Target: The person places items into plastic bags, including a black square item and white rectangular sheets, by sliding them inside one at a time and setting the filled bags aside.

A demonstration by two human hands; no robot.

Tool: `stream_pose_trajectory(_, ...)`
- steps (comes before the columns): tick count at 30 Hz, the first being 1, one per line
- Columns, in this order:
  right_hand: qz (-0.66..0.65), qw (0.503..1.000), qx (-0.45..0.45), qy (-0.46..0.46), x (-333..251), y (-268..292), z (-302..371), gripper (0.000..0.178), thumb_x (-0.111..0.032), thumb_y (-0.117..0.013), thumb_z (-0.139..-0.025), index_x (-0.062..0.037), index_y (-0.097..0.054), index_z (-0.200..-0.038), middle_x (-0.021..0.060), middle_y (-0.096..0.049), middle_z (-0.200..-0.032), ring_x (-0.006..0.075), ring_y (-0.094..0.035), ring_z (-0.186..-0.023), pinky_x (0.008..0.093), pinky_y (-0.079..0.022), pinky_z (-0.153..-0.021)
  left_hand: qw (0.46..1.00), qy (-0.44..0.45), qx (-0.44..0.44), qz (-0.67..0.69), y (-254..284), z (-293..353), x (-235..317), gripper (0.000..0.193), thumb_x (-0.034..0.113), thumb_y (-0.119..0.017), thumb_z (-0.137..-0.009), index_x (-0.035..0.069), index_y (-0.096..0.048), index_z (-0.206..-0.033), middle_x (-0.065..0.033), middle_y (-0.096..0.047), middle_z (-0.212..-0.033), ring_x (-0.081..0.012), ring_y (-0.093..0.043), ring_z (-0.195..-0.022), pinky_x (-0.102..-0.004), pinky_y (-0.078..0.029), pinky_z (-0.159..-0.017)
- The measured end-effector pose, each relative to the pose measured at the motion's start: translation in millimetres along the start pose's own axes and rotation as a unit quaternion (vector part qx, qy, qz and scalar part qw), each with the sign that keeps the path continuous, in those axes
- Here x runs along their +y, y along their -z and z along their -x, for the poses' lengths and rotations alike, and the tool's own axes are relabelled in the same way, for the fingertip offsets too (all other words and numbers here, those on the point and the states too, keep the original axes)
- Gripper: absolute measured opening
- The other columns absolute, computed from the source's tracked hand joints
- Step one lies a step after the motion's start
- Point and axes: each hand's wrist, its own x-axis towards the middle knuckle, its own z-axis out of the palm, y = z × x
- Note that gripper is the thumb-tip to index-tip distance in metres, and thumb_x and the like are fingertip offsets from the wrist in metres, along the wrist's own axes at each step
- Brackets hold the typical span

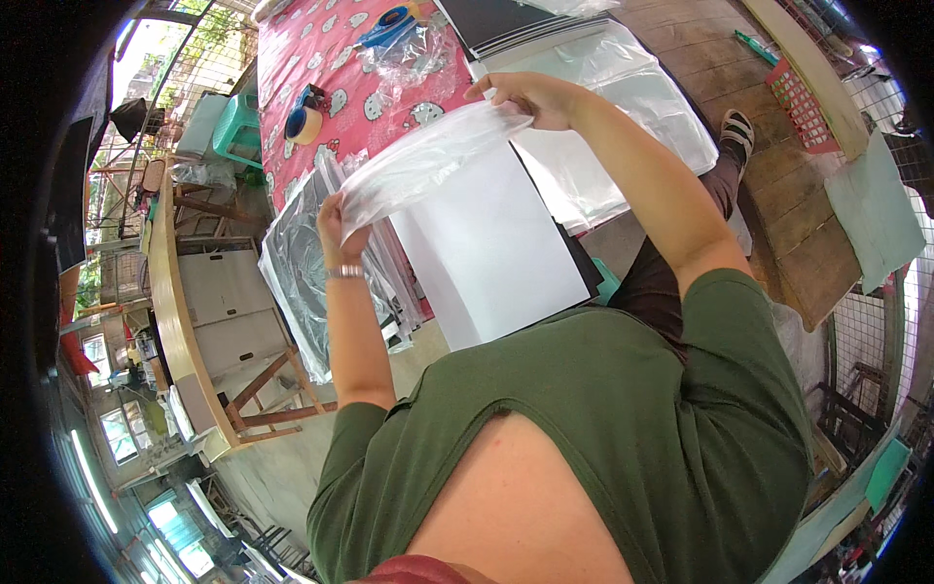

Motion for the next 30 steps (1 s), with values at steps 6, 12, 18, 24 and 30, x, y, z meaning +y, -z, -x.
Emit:
stream_pose_trajectory(6,0.548,0.81,0.204,0.049,56,18,-91,0.036,-0.021,-0.053,-0.077,-0.0042,-0.057,-0.109,0.0148,-0.058,-0.095,0.0276,-0.054,-0.092,0.0371,-0.043,-0.083,0.78,-0.069,0.154,-0.602,21,-100,-12,0.028,0.018,-0.049,-0.076,-0.007,-0.062,-0.078,-0.0179,-0.062,-0.07,-0.0275,-0.064,-0.072,-0.0376,-0.05,-0.064)
stream_pose_trajectory(12,0.628,0.725,0.255,0.121,54,-8,-90,0.023,-0.02,-0.051,-0.08,-0.0065,-0.064,-0.094,0.0186,-0.06,-0.092,0.0342,-0.057,-0.091,0.0434,-0.043,-0.086,0.711,-0.084,0.167,-0.678,41,-88,-9,0.026,0.017,-0.052,-0.075,-0.006,-0.064,-0.076,-0.0146,-0.061,-0.064,-0.0243,-0.061,-0.057,-0.034,-0.048,-0.055)
stream_pose_trajectory(18,0.391,0.901,0.177,0.066,-50,-32,-23,0.019,-0.019,-0.05,-0.083,-0.0059,-0.062,-0.09,0.0079,-0.058,-0.071,0.0216,-0.057,-0.066,0.0338,-0.048,-0.064,0.91,-0.107,0.12,-0.381,-32,4,65,0.014,0.014,-0.061,-0.077,0.002,-0.065,-0.073,0.0014,-0.057,-0.064,-0.008,-0.048,-0.057,-0.0228,-0.036,-0.051)
stream_pose_trajectory(24,0.107,0.994,-0.033,-0.019,-117,-75,43,0.022,-0.011,-0.045,-0.086,-0.0036,-0.054,-0.104,-0.0007,-0.052,-0.061,0.0104,-0.054,-0.055,0.0237,-0.047,-0.056,0.957,0.056,-0.185,-0.219,-29,95,149,0.013,0.008,-0.05,-0.082,-0.002,-0.058,-0.084,-0.0078,-0.061,-0.077,-0.0134,-0.059,-0.067,-0.0244,-0.049,-0.063)
stream_pose_trajectory(30,-0.037,0.994,-0.055,-0.09,-66,-79,93,0.029,-0.01,-0.05,-0.087,-0.0009,-0.05,-0.115,0.0,-0.054,-0.074,0.0097,-0.055,-0.058,0.0321,-0.053,-0.064,0.97,0.231,-0.05,-0.048,15,141,72,0.037,0.022,-0.056,-0.082,0.009,-0.053,-0.117,-0.0072,-0.061,-0.103,-0.0205,-0.059,-0.091,-0.0373,-0.047,-0.079)
